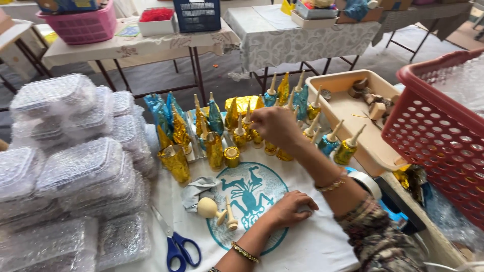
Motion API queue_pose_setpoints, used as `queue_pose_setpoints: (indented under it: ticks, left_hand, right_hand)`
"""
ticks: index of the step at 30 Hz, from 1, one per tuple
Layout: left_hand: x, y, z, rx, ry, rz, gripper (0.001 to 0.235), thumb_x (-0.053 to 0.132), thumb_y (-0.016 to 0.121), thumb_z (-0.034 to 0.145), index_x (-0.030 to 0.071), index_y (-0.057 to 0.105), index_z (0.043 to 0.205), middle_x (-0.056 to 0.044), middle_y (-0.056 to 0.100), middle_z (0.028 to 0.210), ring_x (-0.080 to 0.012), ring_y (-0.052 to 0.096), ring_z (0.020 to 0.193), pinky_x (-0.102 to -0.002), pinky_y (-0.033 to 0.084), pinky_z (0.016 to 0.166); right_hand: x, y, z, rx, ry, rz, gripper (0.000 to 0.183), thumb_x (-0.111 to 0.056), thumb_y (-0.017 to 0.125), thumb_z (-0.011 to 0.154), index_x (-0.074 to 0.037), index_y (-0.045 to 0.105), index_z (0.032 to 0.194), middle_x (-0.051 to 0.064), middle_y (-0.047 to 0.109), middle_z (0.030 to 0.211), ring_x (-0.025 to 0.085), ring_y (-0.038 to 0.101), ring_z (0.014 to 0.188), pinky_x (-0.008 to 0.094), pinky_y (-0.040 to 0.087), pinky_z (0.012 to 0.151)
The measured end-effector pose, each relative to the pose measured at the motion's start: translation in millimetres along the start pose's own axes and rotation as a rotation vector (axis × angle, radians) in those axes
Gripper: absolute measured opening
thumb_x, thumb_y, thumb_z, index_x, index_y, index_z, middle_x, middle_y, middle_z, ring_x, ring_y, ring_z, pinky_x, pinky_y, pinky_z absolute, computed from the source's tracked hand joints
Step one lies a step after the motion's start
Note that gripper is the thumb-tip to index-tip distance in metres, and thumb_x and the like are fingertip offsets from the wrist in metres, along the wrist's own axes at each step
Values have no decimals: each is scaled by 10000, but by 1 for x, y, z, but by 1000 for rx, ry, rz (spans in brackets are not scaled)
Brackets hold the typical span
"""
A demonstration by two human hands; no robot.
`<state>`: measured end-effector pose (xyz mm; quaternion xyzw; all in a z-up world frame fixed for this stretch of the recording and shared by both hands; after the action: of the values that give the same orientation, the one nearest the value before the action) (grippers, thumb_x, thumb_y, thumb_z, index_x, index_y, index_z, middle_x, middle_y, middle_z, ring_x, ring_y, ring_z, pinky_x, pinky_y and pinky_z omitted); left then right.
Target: The person wraps small wooden objects with a white cloth and places them on a table alongside other gold and blue foil-wrapped items. The person also picks up and arranges the foil-wrapped items on the table.
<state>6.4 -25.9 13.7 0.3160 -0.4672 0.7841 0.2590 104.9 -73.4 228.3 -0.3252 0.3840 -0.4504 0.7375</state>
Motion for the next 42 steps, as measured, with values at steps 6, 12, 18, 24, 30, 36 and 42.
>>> queue_pose_setpoints:
  ticks: [6,12,18,24,30,36,42]
  left_hand:
    - [-3,3,2,31,-32,-64,339,224,739,896,93,694,1206,-139,677,1251,-308,608,1223,-416,466,1093]
    - [-30,17,4,41,35,-115,502,232,725,943,122,610,1419,-157,606,1433,-331,552,1331,-429,405,1143]
    - [-46,30,4,54,28,-167,467,255,713,942,136,638,1387,-140,636,1415,-310,583,1321,-416,437,1135]
    - [-48,31,4,-61,-69,8,282,212,707,941,97,707,1199,-129,713,1148,-306,665,1109,-406,526,1019]
    - [-14,9,3,39,68,-16,206,144,703,867,148,746,1068,-38,740,1052,-267,655,1082,-409,490,1033]
    - [-3,1,0,8,11,-13,233,123,702,844,131,738,1074,-55,729,1081,-270,628,1124,-404,460,1037]
    - [2,-3,0,-7,-9,-21,220,121,697,850,128,729,1068,-48,728,1078,-265,625,1126,-403,456,1039]
  right_hand:
    - [-29,83,72,52,-150,126,247,-198,768,808,-106,797,1034,87,774,945,289,741,775,419,573,677]
    - [-38,120,107,-106,-9,114,164,-207,784,813,-143,822,959,75,777,871,262,746,744,399,588,709]
    - [-11,156,120,4,-78,209,167,-34,659,936,-91,804,877,82,789,829,185,764,662,318,633,663]
    - [-28,56,130,244,-224,210,73,-3,741,885,-50,796,887,112,782,817,181,754,663,291,626,593]
    - [-14,-59,102,299,-166,139,72,-31,765,916,-73,799,964,88,793,901,138,764,733,257,644,670]
    - [14,-144,22,175,61,-2,74,-82,792,894,-66,810,964,85,787,825,145,758,711,310,618,701]
    - [69,-160,-49,56,107,-180,102,-110,800,863,-55,811,948,84,786,832,155,751,698,311,602,707]
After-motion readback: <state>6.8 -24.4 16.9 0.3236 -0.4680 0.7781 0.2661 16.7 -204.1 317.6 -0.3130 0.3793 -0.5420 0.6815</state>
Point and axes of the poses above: each hand's wrist, its own z-axis towards the middle knuckle, its own y-axis out of the palm, x = y × z, the point moved 3 cm from there along z, towards the middle knuckle
